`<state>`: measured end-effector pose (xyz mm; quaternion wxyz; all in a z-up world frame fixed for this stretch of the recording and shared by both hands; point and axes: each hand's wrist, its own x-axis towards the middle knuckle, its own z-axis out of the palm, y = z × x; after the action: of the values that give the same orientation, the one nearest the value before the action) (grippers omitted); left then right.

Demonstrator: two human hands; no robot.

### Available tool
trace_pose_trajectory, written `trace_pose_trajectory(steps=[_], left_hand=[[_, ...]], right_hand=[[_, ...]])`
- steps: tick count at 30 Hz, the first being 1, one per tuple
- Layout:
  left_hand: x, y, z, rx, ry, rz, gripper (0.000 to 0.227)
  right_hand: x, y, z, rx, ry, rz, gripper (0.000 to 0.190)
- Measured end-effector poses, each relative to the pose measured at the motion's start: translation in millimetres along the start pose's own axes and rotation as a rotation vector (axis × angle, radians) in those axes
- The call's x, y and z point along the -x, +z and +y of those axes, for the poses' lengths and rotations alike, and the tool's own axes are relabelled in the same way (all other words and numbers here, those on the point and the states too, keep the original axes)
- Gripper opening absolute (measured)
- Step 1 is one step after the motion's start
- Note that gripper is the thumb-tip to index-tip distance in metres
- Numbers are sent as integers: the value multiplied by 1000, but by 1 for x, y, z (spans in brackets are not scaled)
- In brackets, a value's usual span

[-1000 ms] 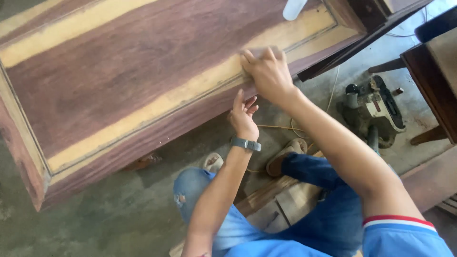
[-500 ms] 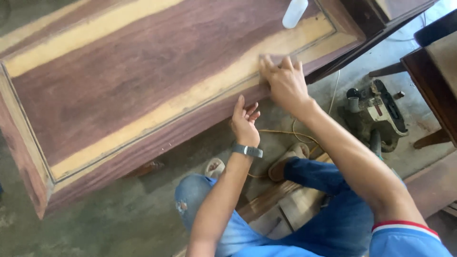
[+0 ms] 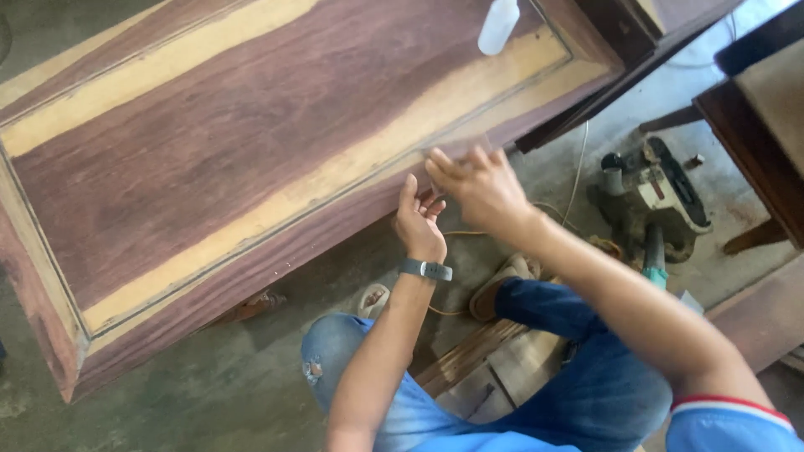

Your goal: The person sits on a low bench and sands the edge of a wooden table using a sanding block. They repeatedly apply a liquid from a white squeeze bottle onto the wood and rub it in with the block, working along the border of the tabletop.

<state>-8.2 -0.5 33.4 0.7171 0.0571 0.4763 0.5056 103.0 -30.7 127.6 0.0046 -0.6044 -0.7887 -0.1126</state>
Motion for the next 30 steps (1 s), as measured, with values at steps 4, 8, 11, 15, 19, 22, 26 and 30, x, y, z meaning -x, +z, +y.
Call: trace_pose_trajectory(steps=[4,8,11,15,19,22,26,30], left_hand=[[6,-3,10,-12,-1,-54,43],[-3,-15,5,-43,-43,-96,47],[-3,-30,6,-196,-44,-249,57],[44,-65,25,-477,-15,-402,52],[106,-54,119,-663,474,-277,29],[87,-46,174,-629,872,-174,22],[28,-42,189,-790,1127,-181,22],[-13,-43,154,-1404,1500,-91,17]], right_hand=[[-29,14,45,371,102,3,49],[-20,14,23,138,159,-70,67],[-5,8,9,150,29,-21,72],[-27,61,72,149,164,84,47],[-28,30,33,73,140,60,50],[-11,23,6,145,-64,50,59],[-39,44,60,136,138,44,36],[-38,26,19,290,113,121,14]])
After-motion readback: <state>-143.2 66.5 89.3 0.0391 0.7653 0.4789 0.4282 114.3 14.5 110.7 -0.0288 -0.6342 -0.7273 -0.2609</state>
